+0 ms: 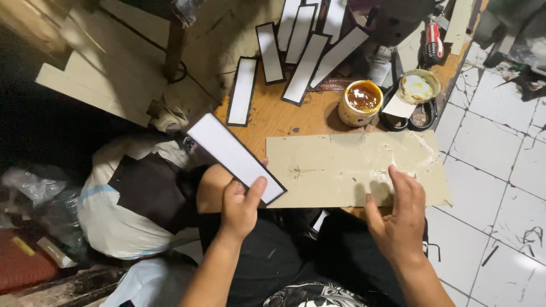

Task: Applying adhesive to leather strips and attaching them to a base material

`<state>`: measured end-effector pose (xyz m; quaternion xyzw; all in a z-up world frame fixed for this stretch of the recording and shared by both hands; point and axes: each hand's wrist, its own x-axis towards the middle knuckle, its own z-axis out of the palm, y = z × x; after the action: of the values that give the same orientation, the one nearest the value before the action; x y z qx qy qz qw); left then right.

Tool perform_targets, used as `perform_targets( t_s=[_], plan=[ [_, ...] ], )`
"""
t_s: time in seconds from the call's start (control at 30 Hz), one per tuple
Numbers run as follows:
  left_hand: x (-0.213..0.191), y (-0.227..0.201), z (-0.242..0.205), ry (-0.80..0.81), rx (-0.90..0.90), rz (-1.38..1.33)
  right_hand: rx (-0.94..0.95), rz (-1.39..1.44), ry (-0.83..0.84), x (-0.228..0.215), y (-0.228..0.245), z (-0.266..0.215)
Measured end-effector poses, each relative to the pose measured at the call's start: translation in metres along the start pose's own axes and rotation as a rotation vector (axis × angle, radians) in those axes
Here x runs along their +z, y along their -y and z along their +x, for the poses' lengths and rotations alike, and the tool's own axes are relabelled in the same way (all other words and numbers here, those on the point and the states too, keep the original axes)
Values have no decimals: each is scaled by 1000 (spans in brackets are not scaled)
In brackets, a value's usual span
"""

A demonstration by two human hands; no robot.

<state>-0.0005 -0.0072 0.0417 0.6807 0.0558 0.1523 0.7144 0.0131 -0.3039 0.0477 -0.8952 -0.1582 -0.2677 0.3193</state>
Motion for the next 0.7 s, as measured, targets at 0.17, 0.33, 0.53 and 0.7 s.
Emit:
perform_targets(
  t_s=[0.17, 0.33, 0.53, 0.7],
  plan=[
    [25, -51, -14, 596, 113, 268, 372, 790, 218, -13, 30, -8],
    [62, -19, -52, 466, -36, 127, 309, 1002, 452, -12, 48, -26],
    [72, -14, -49, 287, -249, 10, 649, 1120, 421, -9, 35, -22],
    [61, -3, -29, 67, -166, -17, 707, 1098, 415, -18, 17, -25]
  ],
)
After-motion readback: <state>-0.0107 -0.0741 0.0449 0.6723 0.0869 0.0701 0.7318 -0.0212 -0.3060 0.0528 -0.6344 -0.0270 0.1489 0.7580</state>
